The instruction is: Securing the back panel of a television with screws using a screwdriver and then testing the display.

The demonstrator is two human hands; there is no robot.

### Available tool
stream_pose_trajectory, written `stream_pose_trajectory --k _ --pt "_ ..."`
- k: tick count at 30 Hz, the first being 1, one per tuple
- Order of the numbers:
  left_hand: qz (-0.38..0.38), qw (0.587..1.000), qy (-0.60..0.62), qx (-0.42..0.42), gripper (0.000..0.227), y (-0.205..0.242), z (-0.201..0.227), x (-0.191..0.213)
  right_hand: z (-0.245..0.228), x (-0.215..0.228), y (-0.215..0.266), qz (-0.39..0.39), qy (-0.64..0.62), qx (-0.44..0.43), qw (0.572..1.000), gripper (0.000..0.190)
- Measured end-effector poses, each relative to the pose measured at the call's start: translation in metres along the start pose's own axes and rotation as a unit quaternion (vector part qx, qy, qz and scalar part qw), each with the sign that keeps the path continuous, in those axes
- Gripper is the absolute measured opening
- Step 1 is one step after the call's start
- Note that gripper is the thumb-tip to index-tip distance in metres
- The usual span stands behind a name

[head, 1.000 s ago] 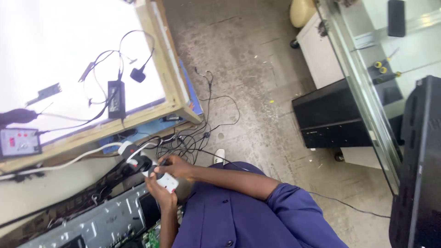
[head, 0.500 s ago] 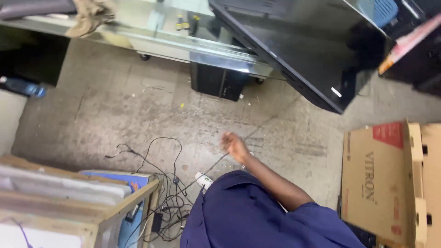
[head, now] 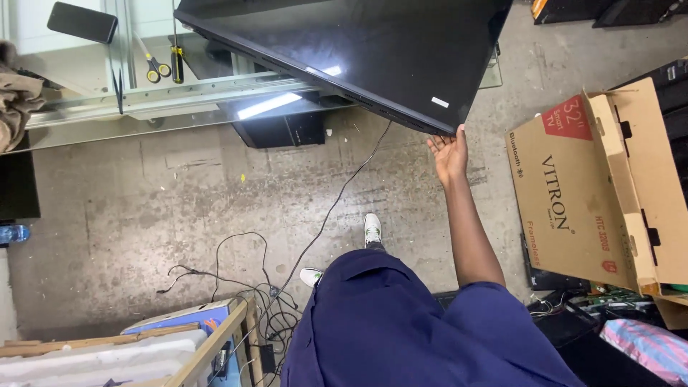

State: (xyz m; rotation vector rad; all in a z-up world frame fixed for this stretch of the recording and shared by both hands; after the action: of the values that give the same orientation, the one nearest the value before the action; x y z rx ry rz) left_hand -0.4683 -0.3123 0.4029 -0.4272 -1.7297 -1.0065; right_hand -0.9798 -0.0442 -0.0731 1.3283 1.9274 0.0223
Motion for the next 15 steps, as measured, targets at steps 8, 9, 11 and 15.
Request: stream_pose_trajectory --k 8,9,11,15 --pt "-0.030 0.960 -0.279 0.007 0.056 0.161 0.016 -0.469 -0.017 -0.032 0.008 0.007 0.030 0.031 0.999 0.039" --pt "-0.039 0.950 -0.310 0.017 0.056 0.177 0.021 -0.506 -0.014 -0.017 0.000 0.034 0.048 0.061 0.996 0.042" --pt "-0.061 0.927 -0.368 0.041 0.057 0.202 0.039 -0.568 -0.011 -0.007 -0.011 0.041 0.068 0.081 0.994 0.045" --pt "-0.106 0.871 -0.474 0.075 0.058 0.211 0.063 -0.649 -0.030 -0.003 -0.017 0.130 0.087 0.093 0.983 0.052"
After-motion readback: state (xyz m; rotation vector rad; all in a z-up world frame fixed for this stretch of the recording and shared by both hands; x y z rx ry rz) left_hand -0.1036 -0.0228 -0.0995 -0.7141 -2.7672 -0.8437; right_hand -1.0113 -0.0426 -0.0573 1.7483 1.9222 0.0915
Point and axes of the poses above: each hand's wrist, its own y-axis away from the middle knuckle, its own x-axis out of the back of the hand, z = x × y, the point moved 9 cm from there along -y, towards the middle knuckle, and after that the axes turned 3 degrees about -z, right-handed, at the moved point
